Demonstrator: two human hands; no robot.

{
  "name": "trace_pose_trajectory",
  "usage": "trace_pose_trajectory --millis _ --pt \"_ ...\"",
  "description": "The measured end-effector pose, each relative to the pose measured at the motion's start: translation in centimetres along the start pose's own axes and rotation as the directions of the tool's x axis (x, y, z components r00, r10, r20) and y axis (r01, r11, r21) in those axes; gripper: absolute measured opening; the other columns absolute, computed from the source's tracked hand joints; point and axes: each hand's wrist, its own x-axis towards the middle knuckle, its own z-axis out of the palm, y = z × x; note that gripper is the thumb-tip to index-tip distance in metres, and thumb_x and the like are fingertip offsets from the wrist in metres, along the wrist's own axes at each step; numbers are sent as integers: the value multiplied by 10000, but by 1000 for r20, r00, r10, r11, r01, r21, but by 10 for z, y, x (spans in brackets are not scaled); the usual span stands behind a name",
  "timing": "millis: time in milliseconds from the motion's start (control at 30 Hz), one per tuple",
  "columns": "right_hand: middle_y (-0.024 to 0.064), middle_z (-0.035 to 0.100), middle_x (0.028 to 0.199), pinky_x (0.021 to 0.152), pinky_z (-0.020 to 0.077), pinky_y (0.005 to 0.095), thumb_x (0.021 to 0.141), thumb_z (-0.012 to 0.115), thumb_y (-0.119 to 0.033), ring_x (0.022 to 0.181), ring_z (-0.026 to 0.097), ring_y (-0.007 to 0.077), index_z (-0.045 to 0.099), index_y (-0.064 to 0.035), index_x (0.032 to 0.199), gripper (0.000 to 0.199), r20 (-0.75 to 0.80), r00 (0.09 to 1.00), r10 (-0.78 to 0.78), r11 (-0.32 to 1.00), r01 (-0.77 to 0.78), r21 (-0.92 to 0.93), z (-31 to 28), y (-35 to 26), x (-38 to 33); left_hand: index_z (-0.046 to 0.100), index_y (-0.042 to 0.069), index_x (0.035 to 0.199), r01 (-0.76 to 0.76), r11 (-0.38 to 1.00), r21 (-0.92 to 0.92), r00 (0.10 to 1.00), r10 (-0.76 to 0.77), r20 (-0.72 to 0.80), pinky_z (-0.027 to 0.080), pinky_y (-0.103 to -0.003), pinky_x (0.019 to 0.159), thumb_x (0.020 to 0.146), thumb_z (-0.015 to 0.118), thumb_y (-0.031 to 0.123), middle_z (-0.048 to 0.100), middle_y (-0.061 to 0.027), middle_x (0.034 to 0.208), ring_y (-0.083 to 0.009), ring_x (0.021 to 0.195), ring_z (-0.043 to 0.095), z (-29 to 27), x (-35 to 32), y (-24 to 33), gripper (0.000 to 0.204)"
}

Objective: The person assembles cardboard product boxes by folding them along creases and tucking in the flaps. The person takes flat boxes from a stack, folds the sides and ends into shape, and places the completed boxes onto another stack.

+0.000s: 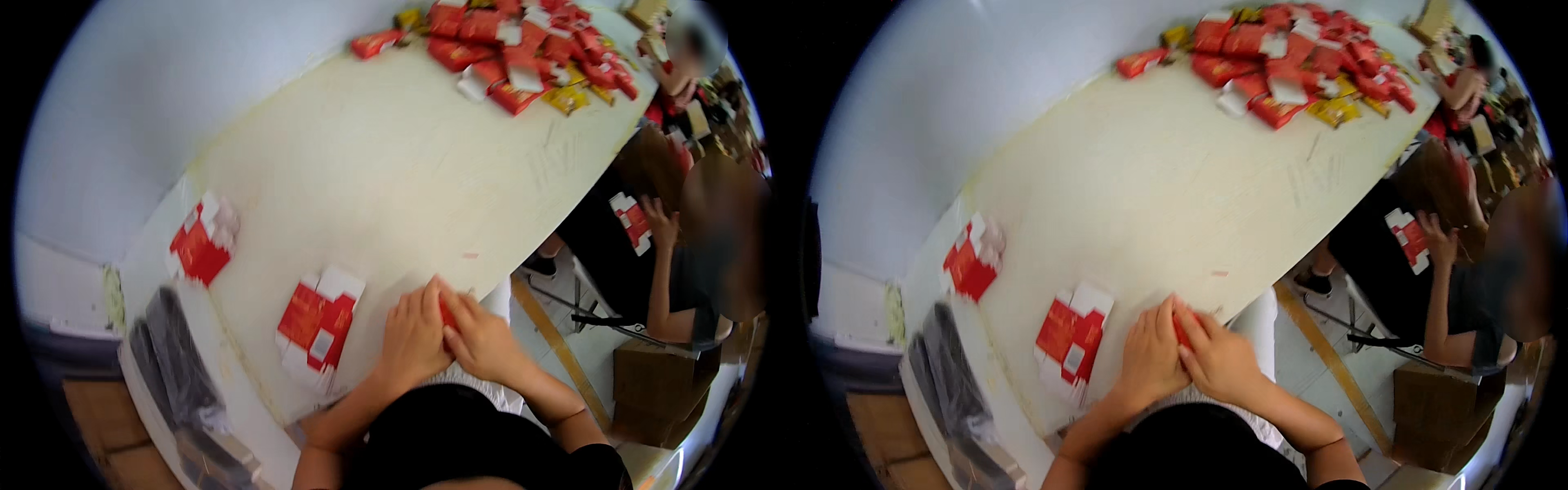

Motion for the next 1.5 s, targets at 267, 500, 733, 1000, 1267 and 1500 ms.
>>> trace_pose_trajectory --millis 267,500,733,1000,1267,1500 --pt "107 589 1173 854 471 334 938 464 -372 1014 574 173 336 -137 1428 558 219 961 170 769 -268 580 -62 81 110 188 -16 1404 20 999 45 996 -16 -84 249 -513 1064 519 866 345 221 -269 1433 -409 1326 248 -52 -10 -26 1172" --pt "147 352 1353 783 500 419 888 555 -301 982 607 269 244 -143 1392 613 -175 961 213 480 53 875 -91 70 170 193 -7 1410 512 763 395 834 -552 -12 171 -558 1079 499 849 433 235 -249 1439 -400 1341 217 -74 -47 -83 1206" --pt "67 470 1250 701 499 261 878 555 -80 914 610 146 445 -80 1277 415 181 979 91 574 -200 794 17 66 74 226 -18 1392 532 789 306 834 -552 -27 279 -485 1040 524 839 402 371 -240 1317 -394 1237 344 -70 -51 -105 1142" --pt "85 491 1189 741 463 253 871 510 -27 890 596 150 481 -39 1212 342 24 992 127 645 -101 758 8 56 24 321 -33 1340 372 839 397 928 -324 -184 307 -464 1012 602 780 266 380 -221 1312 -383 1195 382 -66 -40 -93 919" --pt "96 612 913 523 490 228 883 519 -17 623 610 116 568 49 1119 250 119 989 82 599 -144 788 14 -7 30 317 -38 1352 101 976 192 980 -65 -187 320 -487 959 567 810 337 367 -212 1291 -368 1182 381 -66 -38 -30 1001" --pt "98 609 853 472 505 230 875 524 3 554 620 128 579 79 1029 181 -5 976 218 524 -112 844 6 2 13 334 -34 1330 120 982 143 969 -85 -233 334 -468 910 514 836 316 368 -184 1229 -367 1099 393 -43 -23 -16 1020"
